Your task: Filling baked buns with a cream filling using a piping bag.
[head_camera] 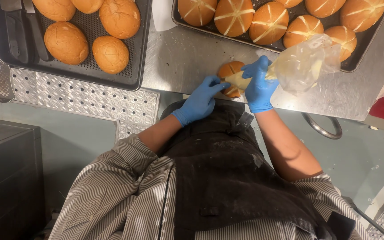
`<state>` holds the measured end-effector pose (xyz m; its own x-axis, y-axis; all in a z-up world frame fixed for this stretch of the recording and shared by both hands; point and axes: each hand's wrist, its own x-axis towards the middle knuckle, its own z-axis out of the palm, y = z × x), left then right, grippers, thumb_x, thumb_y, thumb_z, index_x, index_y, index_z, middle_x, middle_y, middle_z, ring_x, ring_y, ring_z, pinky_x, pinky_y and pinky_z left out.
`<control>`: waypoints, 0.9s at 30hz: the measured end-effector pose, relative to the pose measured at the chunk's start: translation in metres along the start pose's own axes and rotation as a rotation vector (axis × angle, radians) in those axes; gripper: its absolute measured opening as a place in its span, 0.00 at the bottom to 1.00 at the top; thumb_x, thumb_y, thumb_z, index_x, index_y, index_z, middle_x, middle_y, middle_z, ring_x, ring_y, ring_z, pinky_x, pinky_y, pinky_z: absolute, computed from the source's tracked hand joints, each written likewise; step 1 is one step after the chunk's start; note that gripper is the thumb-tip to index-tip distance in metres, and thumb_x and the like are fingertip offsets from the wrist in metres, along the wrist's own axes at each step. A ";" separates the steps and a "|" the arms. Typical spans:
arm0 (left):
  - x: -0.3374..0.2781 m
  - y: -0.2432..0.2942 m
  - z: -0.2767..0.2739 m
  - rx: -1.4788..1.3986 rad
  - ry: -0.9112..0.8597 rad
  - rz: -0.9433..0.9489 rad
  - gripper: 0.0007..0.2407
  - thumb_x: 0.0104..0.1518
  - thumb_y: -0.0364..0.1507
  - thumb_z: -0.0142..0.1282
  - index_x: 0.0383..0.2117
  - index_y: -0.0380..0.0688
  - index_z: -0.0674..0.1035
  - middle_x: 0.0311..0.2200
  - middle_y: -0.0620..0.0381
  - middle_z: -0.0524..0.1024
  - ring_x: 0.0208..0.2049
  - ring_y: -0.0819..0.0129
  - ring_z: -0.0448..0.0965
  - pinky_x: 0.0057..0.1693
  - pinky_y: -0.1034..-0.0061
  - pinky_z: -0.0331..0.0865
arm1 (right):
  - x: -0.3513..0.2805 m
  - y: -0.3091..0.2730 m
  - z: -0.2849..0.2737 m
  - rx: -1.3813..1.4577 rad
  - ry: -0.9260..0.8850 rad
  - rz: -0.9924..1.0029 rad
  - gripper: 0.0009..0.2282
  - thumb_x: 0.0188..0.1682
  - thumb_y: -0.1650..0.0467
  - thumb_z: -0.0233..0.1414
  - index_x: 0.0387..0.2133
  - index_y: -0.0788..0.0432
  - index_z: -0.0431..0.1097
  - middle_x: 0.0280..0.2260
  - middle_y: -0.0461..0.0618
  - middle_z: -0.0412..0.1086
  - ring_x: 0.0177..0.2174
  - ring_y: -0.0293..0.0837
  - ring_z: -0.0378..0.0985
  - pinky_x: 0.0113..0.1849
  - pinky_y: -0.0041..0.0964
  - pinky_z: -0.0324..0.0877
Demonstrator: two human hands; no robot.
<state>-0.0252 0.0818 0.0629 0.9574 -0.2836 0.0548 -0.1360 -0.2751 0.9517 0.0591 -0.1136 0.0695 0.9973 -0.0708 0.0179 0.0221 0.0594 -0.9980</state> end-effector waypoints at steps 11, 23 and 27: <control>0.024 -0.005 -0.011 0.050 0.106 -0.031 0.27 0.49 0.15 0.45 0.61 0.39 0.68 0.58 0.39 0.66 0.62 0.41 0.67 0.69 0.59 0.62 | 0.001 -0.013 0.006 0.059 -0.031 -0.001 0.21 0.60 0.59 0.53 0.22 0.62 0.65 0.19 0.50 0.66 0.24 0.44 0.71 0.39 0.43 0.76; 0.028 0.002 -0.014 0.088 -0.034 0.013 0.22 0.49 0.15 0.44 0.52 0.42 0.75 0.56 0.42 0.72 0.58 0.43 0.73 0.63 0.61 0.67 | 0.000 0.009 -0.012 -0.136 0.060 -0.001 0.19 0.62 0.60 0.46 0.26 0.61 0.64 0.22 0.48 0.68 0.31 0.43 0.76 0.42 0.38 0.73; 0.005 0.006 0.003 0.027 -0.032 -0.072 0.22 0.50 0.17 0.46 0.55 0.39 0.71 0.54 0.40 0.72 0.57 0.43 0.73 0.63 0.59 0.67 | -0.004 0.005 -0.009 -0.136 0.031 0.010 0.19 0.63 0.61 0.45 0.26 0.61 0.65 0.23 0.48 0.68 0.31 0.43 0.76 0.42 0.37 0.72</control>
<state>-0.0222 0.0763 0.0681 0.9563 -0.2914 -0.0233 -0.0745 -0.3200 0.9445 0.0545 -0.1221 0.0638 0.9947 -0.1022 0.0078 0.0001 -0.0754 -0.9972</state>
